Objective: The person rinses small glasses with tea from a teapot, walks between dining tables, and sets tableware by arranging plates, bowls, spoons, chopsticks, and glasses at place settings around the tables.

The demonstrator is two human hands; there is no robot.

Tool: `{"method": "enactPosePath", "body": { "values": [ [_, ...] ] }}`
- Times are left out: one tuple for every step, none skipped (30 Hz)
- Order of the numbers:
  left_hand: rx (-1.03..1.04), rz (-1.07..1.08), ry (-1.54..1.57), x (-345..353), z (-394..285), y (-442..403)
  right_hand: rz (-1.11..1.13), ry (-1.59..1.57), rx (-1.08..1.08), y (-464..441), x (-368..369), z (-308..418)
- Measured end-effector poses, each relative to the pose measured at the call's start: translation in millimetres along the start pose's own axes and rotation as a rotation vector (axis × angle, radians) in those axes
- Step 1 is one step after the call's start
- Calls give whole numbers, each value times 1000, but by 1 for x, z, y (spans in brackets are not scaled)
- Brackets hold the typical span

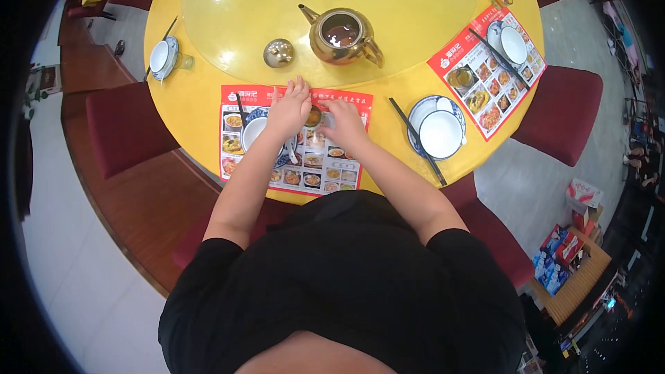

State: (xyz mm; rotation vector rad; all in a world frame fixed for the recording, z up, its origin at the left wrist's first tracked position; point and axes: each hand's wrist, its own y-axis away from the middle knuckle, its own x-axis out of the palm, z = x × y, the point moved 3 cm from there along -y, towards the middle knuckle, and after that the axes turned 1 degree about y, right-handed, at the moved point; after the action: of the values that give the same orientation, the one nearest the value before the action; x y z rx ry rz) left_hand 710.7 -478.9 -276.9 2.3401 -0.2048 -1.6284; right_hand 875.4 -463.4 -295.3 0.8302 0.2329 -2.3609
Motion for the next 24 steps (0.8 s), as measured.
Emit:
{"method": "enactPosePath", "body": {
  "values": [
    [-5, 26, 29, -1, -1, 0, -2, 0, 5, 1, 5, 0],
    [-2, 24, 46, 1, -1, 0, -3, -1, 11, 1, 10, -1],
    [2, 21, 63, 2, 0, 0, -17, 6, 12, 0, 14, -2],
    [6, 23, 80, 4, 1, 1, -29, 10, 17, 0, 17, 0],
    [17, -8, 179, 8, 5, 2, -41, 15, 22, 0, 20, 1],
    [29, -38, 278, 14, 12, 4, -46, 19, 31, 2, 22, 1],
    [40, -69, 377, 15, 18, 7, -52, 23, 39, 3, 22, 4],
    [28, -94, 475, 7, 22, 14, -57, 28, 48, 5, 22, 5],
    [15, -118, 574, -3, 27, 27, -66, 29, 24, 4, 22, 7],
    [2, -143, 672, -11, 27, 38, -75, 31, 1, 3, 21, 8],
    [13, -175, 611, -16, 23, 46, -84, 32, -22, 2, 20, 9],
    [24, -207, 550, -21, 20, 54, -80, 9, -18, -1, 20, 9],
    [36, -239, 489, -23, 18, 60, -77, -14, -13, -4, 19, 8],
    [40, -255, 485, -19, 16, 64, -74, -37, -9, -7, 19, 7],
    [30, -260, 494, -16, 13, 64, -84, -78, 8, -7, 19, 6],
    [24, -268, 505, -14, 7, 62, -97, -114, 24, -9, 16, 5],
    [18, -275, 517, -13, 0, 61, -110, -149, 39, -9, 13, 6],
    [14, -286, 555, -14, -4, 58, -99, -176, 61, -9, 9, 6],
    [19, -325, 573, -15, -7, 57, -116, -208, 53, -10, 5, 10],
    [24, -365, 590, -17, -9, 55, -132, -239, 45, -12, 1, 13],
    [29, -405, 607, -18, -11, 53, -149, -270, 36, -14, -2, 17],
    [9, -424, 648, -20, -13, 50, -158, -288, 40, -16, -8, 21],
    [-11, -442, 688, -23, -16, 48, -167, -306, 44, -19, -14, 25],
    [-31, -460, 728, -25, -18, 44, -176, -324, 48, -21, -20, 28]
  ]
}}
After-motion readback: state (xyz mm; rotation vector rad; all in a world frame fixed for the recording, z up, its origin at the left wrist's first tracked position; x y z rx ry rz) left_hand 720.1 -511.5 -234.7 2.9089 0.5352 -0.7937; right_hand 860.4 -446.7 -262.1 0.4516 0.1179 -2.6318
